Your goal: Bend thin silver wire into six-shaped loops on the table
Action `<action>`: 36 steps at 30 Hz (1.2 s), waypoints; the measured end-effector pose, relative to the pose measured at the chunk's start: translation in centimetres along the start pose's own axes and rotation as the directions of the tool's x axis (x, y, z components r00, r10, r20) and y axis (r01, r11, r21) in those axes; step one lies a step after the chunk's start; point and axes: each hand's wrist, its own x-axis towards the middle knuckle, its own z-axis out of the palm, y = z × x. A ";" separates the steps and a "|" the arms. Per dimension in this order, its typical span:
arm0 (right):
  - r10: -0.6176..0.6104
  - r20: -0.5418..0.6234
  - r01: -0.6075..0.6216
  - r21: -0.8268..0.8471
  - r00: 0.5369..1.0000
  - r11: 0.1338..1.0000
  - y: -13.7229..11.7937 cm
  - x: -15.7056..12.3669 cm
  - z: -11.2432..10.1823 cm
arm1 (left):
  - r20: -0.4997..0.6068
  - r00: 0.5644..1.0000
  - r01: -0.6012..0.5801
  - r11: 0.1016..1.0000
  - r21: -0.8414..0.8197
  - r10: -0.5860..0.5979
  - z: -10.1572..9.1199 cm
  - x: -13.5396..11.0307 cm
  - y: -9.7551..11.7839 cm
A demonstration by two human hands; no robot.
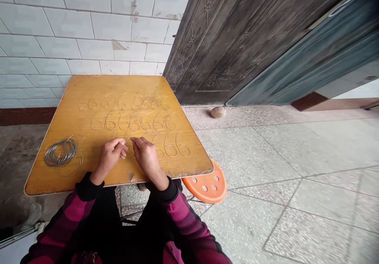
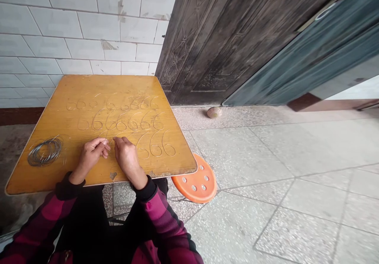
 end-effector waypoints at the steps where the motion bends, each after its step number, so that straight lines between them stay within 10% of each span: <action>1: -0.003 0.002 0.003 -0.002 1.000 1.000 0.0 0.1 -0.1 | 0.012 1.000 0.009 1.000 -0.001 -0.009 0.0 0.0 0.0; 11: -0.031 0.038 0.033 -0.067 0.999 0.997 0.0 1.0 -1.0 | 0.047 0.996 0.078 0.996 -0.047 -0.076 0.1 0.1 0.2; 21: 0.083 -0.010 -0.076 0.298 0.997 0.951 0.9 -0.3 -0.3 | -0.022 0.993 0.110 0.979 -0.171 -0.115 0.0 0.0 0.0; 36: 0.009 -0.011 -0.006 0.190 1.000 0.982 0.2 0.0 -0.4 | -0.085 0.995 -0.055 0.998 -0.019 0.053 0.1 -0.3 -0.8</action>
